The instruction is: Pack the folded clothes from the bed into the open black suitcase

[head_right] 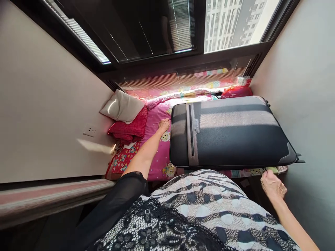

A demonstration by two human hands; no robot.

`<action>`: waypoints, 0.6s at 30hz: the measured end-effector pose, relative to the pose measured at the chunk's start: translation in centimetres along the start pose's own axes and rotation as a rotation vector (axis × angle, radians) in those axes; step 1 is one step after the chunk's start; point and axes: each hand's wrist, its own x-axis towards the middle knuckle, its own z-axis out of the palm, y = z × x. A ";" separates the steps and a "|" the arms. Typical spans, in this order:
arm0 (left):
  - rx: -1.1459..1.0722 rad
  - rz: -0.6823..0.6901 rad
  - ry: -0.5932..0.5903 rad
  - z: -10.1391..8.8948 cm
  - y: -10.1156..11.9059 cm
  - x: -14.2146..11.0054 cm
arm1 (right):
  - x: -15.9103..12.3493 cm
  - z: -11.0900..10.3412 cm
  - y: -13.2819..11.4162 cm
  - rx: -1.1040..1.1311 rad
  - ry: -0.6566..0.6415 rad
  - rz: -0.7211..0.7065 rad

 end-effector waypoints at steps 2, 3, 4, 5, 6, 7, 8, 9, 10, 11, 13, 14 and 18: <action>0.008 0.007 0.004 -0.8 0.5 2.4 | -0.2 0.1 0.1 0.018 -0.011 0.017; 0.011 0.013 0.005 -1.2 0.7 3.5 | -0.3 0.2 0.1 0.029 -0.017 0.029; 0.014 0.021 0.004 -1.6 0.9 4.6 | -0.4 0.2 0.1 0.040 -0.019 0.043; 0.017 0.032 0.001 -2.0 1.0 5.7 | -0.4 0.2 0.1 0.051 -0.021 0.059; 0.020 0.045 -0.003 -2.3 1.1 6.7 | -0.5 0.2 0.1 0.062 -0.026 0.075; 0.024 0.058 -0.008 -2.6 1.2 7.6 | -0.6 0.2 0.1 0.071 -0.034 0.087; 0.031 0.070 -0.015 -2.8 1.2 8.5 | -0.6 0.1 0.0 0.077 -0.044 0.098; 0.039 0.081 -0.021 -3.0 1.1 9.3 | -0.6 0.0 0.0 0.082 -0.057 0.106; 0.048 0.092 -0.029 -3.1 1.1 10.1 | -0.7 -0.1 -0.1 0.085 -0.065 0.115; 0.058 0.104 -0.037 -3.2 1.0 10.8 | -0.7 -0.2 -0.1 0.089 -0.068 0.125; 0.076 0.136 -0.052 -3.3 0.9 12.2 | -0.8 -0.3 -0.2 0.107 -0.064 0.157; 0.081 0.156 -0.058 -3.3 0.9 12.9 | -0.8 -0.3 -0.2 0.120 -0.063 0.177; 0.075 0.230 -0.072 -3.6 1.5 15.8 | -0.5 0.0 0.1 0.167 -0.054 0.241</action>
